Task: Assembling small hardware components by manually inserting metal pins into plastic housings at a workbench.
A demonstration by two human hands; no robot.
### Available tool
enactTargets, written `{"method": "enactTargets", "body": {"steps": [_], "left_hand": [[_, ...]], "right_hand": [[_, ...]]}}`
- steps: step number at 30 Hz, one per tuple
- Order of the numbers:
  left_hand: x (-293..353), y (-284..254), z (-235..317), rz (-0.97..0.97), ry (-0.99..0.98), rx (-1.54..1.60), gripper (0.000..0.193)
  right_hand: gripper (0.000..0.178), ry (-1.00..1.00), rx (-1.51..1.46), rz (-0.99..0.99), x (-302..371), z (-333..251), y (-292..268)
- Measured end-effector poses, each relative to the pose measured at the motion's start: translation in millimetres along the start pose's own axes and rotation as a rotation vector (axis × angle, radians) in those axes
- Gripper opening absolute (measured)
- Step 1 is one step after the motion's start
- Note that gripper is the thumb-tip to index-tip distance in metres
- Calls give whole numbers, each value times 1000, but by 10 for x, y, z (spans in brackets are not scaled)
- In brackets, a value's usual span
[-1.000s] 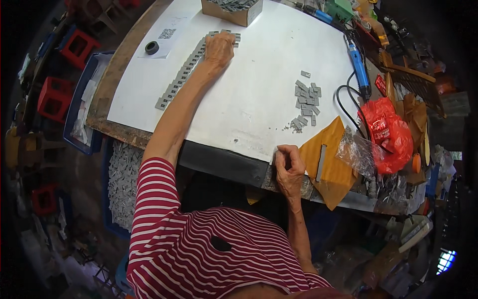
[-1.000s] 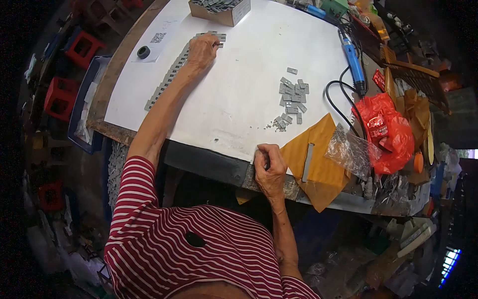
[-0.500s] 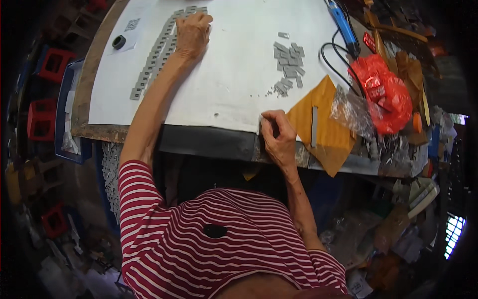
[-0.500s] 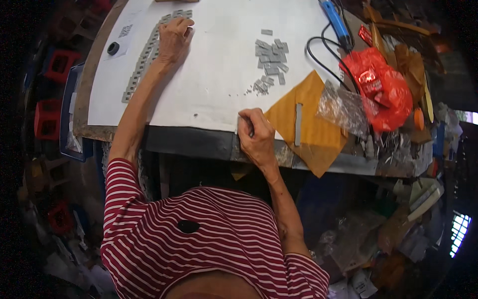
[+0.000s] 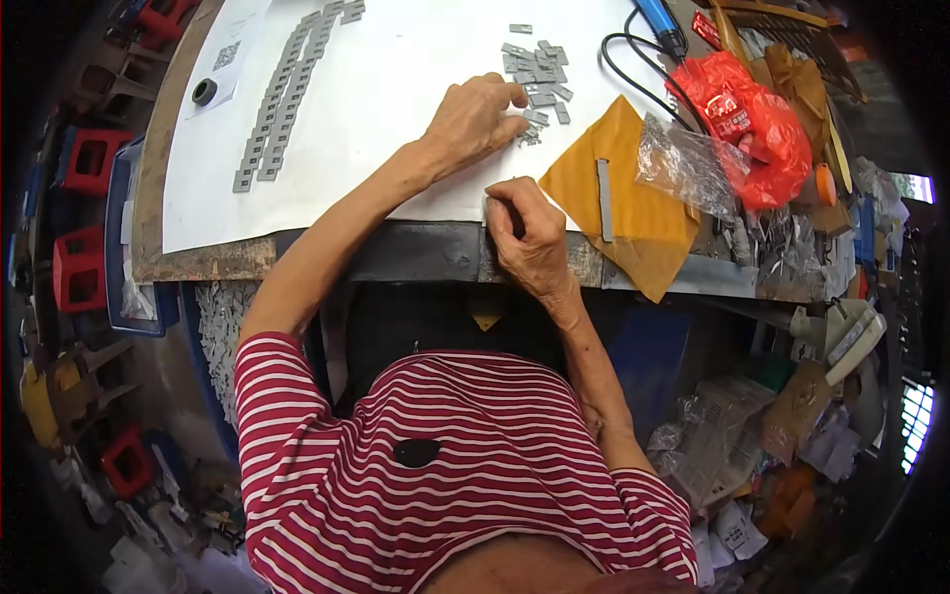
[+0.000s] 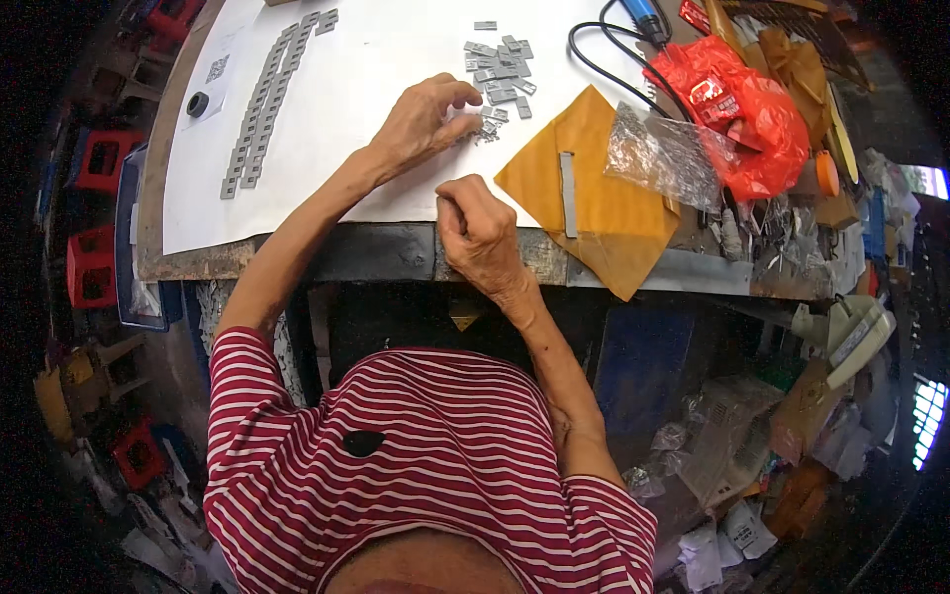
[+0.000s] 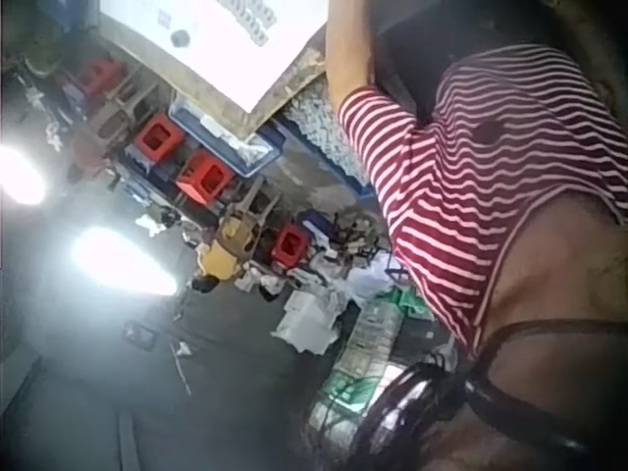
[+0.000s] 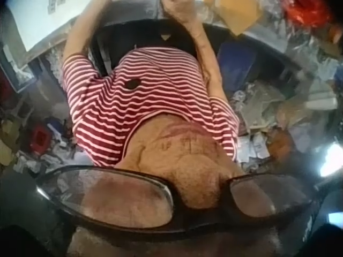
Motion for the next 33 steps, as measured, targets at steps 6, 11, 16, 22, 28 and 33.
{"method": "enactTargets", "body": {"steps": [6, 11, 16, 22, 28, 33], "left_hand": [[-15, 120, -16, 58, -1, -110, 21], [-52, 160, -82, 54, -25, -96, 16], [-87, 161, -90, 20, -43, -53, 19], [-33, 129, -12, 43, 20, 27, 14], [142, -54, -65, 42, -145, 299, 10], [337, -200, -38, 50, -138, 390, 11]], "right_hand": [[15, -53, 3, 19, 36, -196, -178], [11, 73, -26, 51, 100, -146, -564], [10, 374, 119, 1, 129, 299, -1036], [11, 272, 275, -77, -107, 756, -1160], [7, -7, 513, -189, -226, 723, -1010], [7, -37, 522, -227, -217, 745, -986]]}}
Point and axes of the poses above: each hand's wrist, its own x-axis away from the middle knuckle, its own y-axis out of the palm, z = x × y, the point moved 10 cm from there along -x, towards the middle knuckle, and after that the axes turned 7 degrees about -y, right-handed, at the moved point
